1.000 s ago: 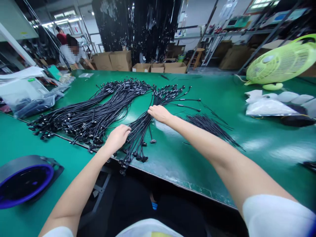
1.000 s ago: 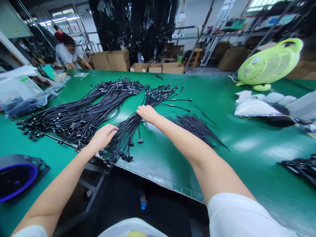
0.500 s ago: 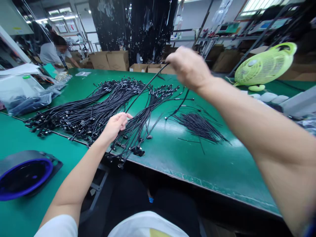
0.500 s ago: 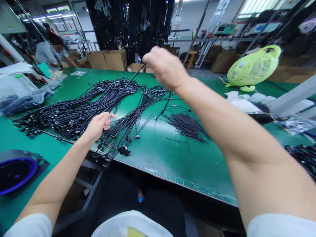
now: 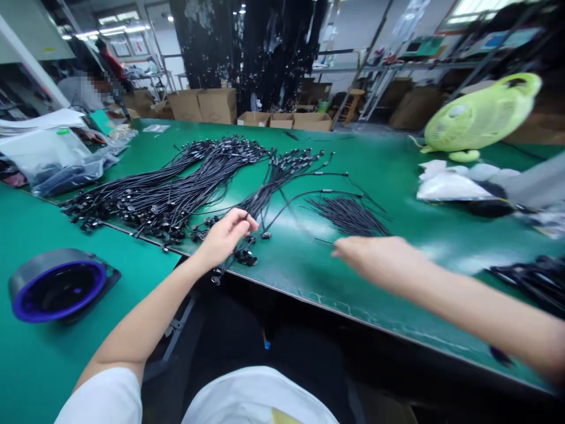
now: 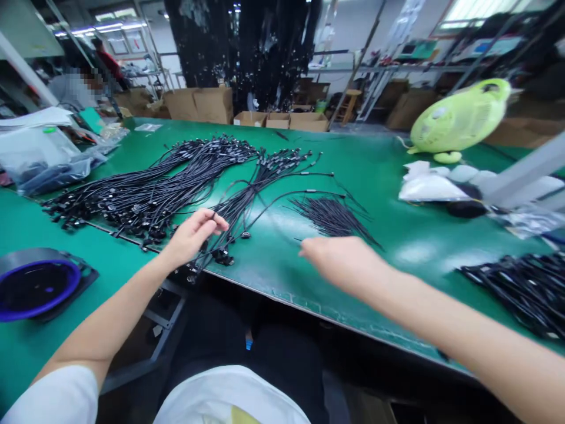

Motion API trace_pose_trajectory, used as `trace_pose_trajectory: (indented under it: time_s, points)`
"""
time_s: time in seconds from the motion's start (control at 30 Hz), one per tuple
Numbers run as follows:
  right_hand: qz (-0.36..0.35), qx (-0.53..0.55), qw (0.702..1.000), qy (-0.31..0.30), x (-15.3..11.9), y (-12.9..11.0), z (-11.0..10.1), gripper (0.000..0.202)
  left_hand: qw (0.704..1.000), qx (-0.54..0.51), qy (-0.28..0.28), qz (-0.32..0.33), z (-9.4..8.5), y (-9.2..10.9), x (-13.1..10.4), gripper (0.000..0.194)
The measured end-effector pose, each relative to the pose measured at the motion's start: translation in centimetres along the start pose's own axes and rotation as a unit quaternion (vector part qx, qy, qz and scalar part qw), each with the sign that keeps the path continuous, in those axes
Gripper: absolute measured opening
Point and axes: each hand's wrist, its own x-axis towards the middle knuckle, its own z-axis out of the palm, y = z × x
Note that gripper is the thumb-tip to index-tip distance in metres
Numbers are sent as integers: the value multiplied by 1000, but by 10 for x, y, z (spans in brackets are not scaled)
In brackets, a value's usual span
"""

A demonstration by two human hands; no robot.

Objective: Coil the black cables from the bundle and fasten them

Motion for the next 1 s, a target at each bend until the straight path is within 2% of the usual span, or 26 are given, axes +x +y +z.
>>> trace_pose_trajectory:
  time_s: [0.03,0.1,0.17,0.23,0.3,0.37,0.47,0.57,0.67,0.73,0.87,1.0]
  points:
    - [-32,-10,999,-43,-7,-25,2,31,998,50,-13,23,19,2,-2,22]
    - [-53,-24,995,-76,-10,-59,-3,25,991,86,-93,32,53,5,-10,24]
    - [-25,-25,997,-65,-3,-66,-13,26,980,32,-194,-15,72,7,-21,29]
    - [10,0,999,-50,2,-49,-22,32,965,-71,-237,-83,76,10,-29,34]
    - [23,65,996,-51,-2,-21,-24,33,949,-187,-218,-128,67,14,-33,34]
    - [42,142,988,-49,-14,5,-17,31,928,-286,-182,-154,52,20,-36,30]
    - [84,217,972,-30,-38,30,4,32,900,-395,-74,-166,28,30,-39,28]
    - [92,201,975,13,-59,34,22,32,885,-440,39,-147,13,34,-39,33]
    - [64,103,991,52,-71,15,28,31,890,-419,63,-167,11,27,-35,30]
    - [-7,69,996,47,-72,-8,27,29,907,-377,60,-178,18,19,-30,32]
    - [-163,141,976,-17,-61,-59,24,28,949,-271,33,-156,46,2,-26,35]
    - [-192,201,960,-39,-48,-83,29,25,963,-211,-41,-161,67,-9,-33,33]
